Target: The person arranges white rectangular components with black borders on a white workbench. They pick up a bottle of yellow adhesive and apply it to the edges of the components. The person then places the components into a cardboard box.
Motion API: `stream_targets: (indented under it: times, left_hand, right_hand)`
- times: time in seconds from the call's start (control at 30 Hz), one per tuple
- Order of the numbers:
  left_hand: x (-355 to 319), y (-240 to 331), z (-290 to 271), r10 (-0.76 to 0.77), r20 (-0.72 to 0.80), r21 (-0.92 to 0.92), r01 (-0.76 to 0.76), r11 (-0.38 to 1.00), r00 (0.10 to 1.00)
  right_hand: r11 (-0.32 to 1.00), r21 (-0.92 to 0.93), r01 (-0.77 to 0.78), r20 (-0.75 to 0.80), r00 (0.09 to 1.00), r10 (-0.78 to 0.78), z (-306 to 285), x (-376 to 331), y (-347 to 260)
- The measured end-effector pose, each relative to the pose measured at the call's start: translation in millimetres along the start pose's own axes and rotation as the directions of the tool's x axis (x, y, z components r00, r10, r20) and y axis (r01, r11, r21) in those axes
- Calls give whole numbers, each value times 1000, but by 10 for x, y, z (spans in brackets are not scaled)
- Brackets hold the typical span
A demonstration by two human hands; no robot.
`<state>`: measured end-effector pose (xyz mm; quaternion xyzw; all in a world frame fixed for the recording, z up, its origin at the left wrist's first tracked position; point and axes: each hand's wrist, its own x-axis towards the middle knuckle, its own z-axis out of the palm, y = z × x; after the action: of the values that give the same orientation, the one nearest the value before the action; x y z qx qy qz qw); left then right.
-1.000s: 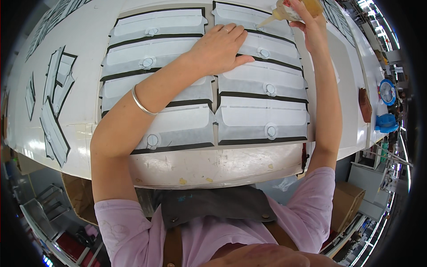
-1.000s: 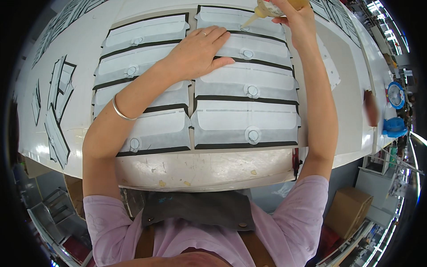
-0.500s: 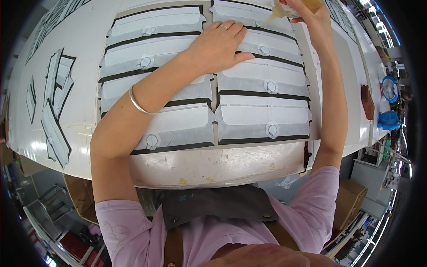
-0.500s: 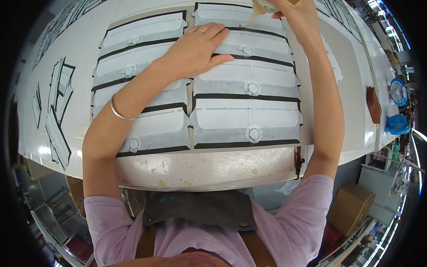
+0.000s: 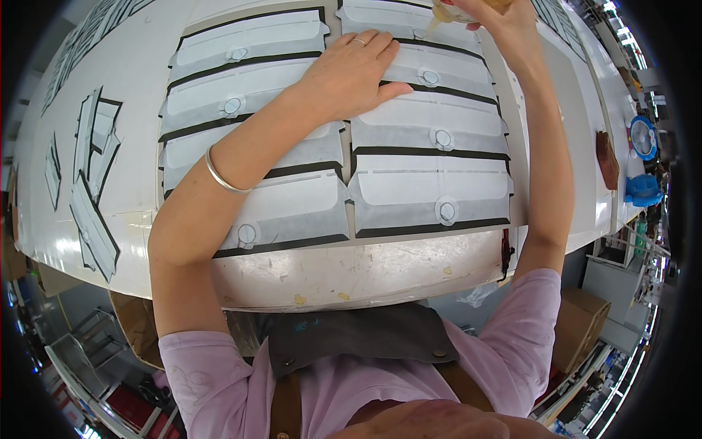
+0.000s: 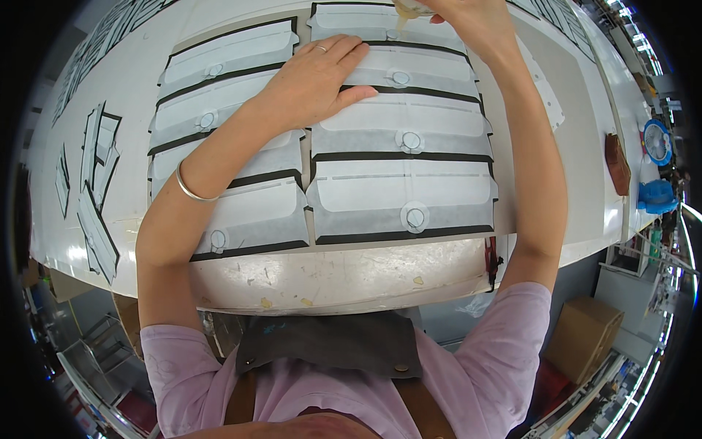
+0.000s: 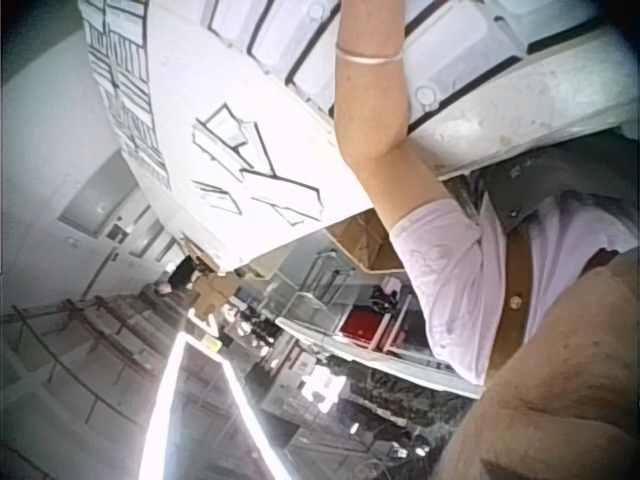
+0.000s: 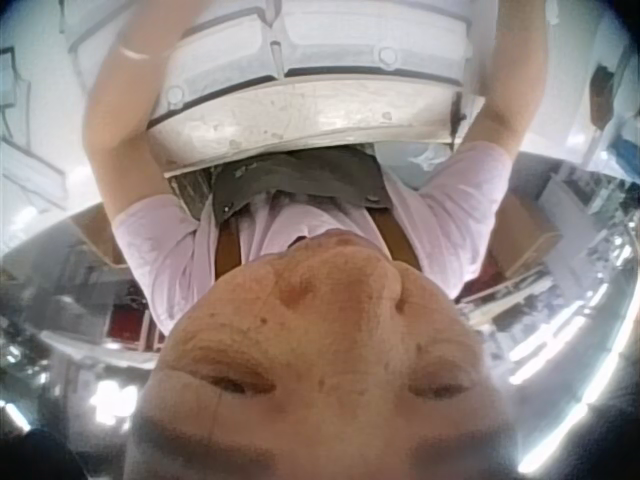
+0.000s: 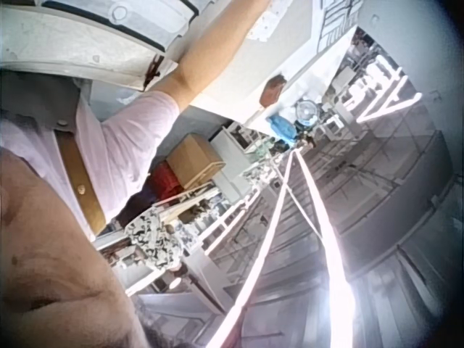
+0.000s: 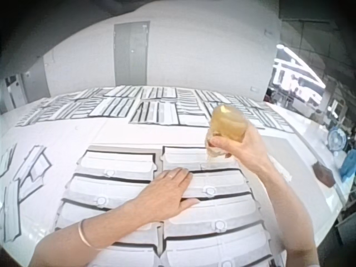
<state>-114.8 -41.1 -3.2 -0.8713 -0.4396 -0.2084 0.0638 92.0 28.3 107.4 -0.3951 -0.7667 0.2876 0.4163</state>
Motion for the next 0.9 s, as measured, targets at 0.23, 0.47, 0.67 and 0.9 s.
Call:
stream_targets:
  times: [0.23,0.47,0.67,0.9]
  left_hand:
    - [-19,6,-11,-20,24,8,20,1000,1000]
    - [6,11,-98,-10,60,34,8,999,998]
    - [54,307,-661,-72,344,-45,93,995,936]
    - [-142,458,-562,76,268,-102,-50,993,960]
  right_hand:
    - [990,-132,44,-22,999,-47,-116,-10,27]
    - [913,210,350,-612,775,-157,-994,-308,21]
    - [857,515,10,-275,949,154,-566,-527,277]
    - [944,293,-149,-137,971,195,-204,-522,234]
